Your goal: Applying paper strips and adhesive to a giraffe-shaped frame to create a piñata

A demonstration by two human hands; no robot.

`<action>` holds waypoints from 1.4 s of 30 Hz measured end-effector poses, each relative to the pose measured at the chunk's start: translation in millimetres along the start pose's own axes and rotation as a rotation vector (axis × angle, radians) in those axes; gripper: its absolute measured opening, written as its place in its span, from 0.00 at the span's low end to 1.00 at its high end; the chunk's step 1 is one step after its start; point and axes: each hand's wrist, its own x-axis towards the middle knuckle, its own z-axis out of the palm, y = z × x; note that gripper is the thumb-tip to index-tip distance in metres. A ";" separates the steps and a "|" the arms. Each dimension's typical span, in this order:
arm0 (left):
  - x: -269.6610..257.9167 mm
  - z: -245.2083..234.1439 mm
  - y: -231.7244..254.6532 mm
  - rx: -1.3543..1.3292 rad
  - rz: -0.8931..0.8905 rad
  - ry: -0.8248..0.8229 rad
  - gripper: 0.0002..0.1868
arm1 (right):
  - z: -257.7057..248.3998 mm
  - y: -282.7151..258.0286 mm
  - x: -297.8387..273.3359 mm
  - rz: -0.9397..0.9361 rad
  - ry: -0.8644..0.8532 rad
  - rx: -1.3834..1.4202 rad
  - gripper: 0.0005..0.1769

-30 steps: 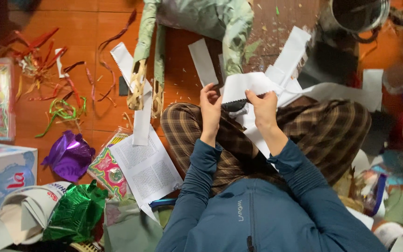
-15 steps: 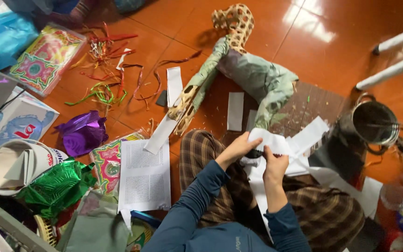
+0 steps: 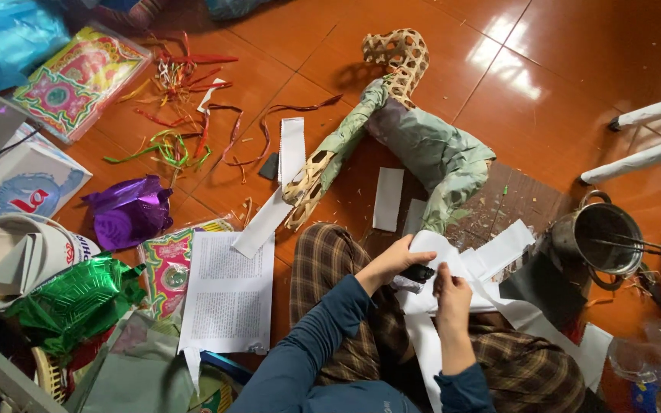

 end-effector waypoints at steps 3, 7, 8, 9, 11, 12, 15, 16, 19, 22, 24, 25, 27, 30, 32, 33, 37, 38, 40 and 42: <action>-21.3 7.3 28.8 0.133 0.022 0.030 0.48 | -6.3 -21.0 -16.7 0.130 -0.053 0.043 0.24; -27.7 12.4 32.4 0.179 -0.014 0.010 0.41 | 19.0 -66.9 -51.9 -0.424 -0.174 -0.101 0.18; -18.5 13.9 23.6 0.350 0.027 0.063 0.48 | 33.4 -71.7 -53.6 -0.684 -0.239 -0.183 0.29; -4.4 9.6 7.8 0.353 0.029 0.063 0.48 | 44.2 -64.2 -50.2 -0.686 -0.238 -0.179 0.29; 21.8 3.2 -26.1 0.462 0.054 0.113 0.42 | 62.9 -48.8 -44.9 -0.559 -0.272 -0.449 0.43; 6.3 6.8 -11.6 0.463 0.052 0.112 0.42 | 64.2 -46.1 -42.7 -0.557 -0.271 -0.449 0.43; -20.2 13.8 28.0 0.363 0.025 0.091 0.39 | 67.6 -45.0 -27.8 -0.574 -0.200 -0.527 0.39; -19.3 14.7 34.4 0.287 0.025 0.070 0.43 | 65.1 -46.8 -20.9 -0.462 -0.227 -0.482 0.44; -11.3 3.7 19.8 0.237 -0.001 -0.004 0.50 | 52.6 -27.5 19.3 -0.202 -0.282 -0.441 0.51; -41.0 4.8 52.5 0.274 -0.043 -0.069 0.55 | 48.1 -11.8 50.0 0.147 -0.346 -0.218 0.48; -83.4 19.6 110.6 0.280 -0.075 -0.084 0.57 | 44.1 -3.7 60.0 0.360 -0.373 0.006 0.42; -111.9 32.3 149.3 0.266 -0.107 -0.086 0.60 | 39.1 -0.6 65.8 0.411 -0.426 0.109 0.29; -101.6 28.6 139.8 0.256 -0.148 -0.091 0.63 | 38.1 0.7 66.0 0.468 -0.470 0.218 0.20; -41.8 -4.2 40.2 0.326 -0.077 -0.127 0.57 | 41.8 4.7 51.5 0.392 -0.440 0.244 0.17; -50.4 -7.0 36.7 0.538 0.026 -0.039 0.47 | 34.3 18.8 48.0 0.324 -0.518 0.312 0.24; -56.2 -3.8 40.6 0.543 0.000 -0.061 0.47 | 37.7 9.4 43.5 0.343 -0.490 0.319 0.24; -75.2 10.7 57.7 0.469 0.302 0.267 0.44 | 49.6 1.9 38.3 0.426 -0.467 0.340 0.53; -79.7 13.8 64.0 0.475 0.414 0.385 0.46 | 53.1 6.3 38.6 0.424 -0.425 0.351 0.55; -71.6 -0.3 51.7 0.564 0.454 0.475 0.48 | 47.8 35.8 49.3 0.511 -0.364 0.422 0.47; -59.8 -15.8 49.8 0.648 0.515 0.571 0.51 | 41.9 49.6 57.9 0.584 -0.316 0.494 0.40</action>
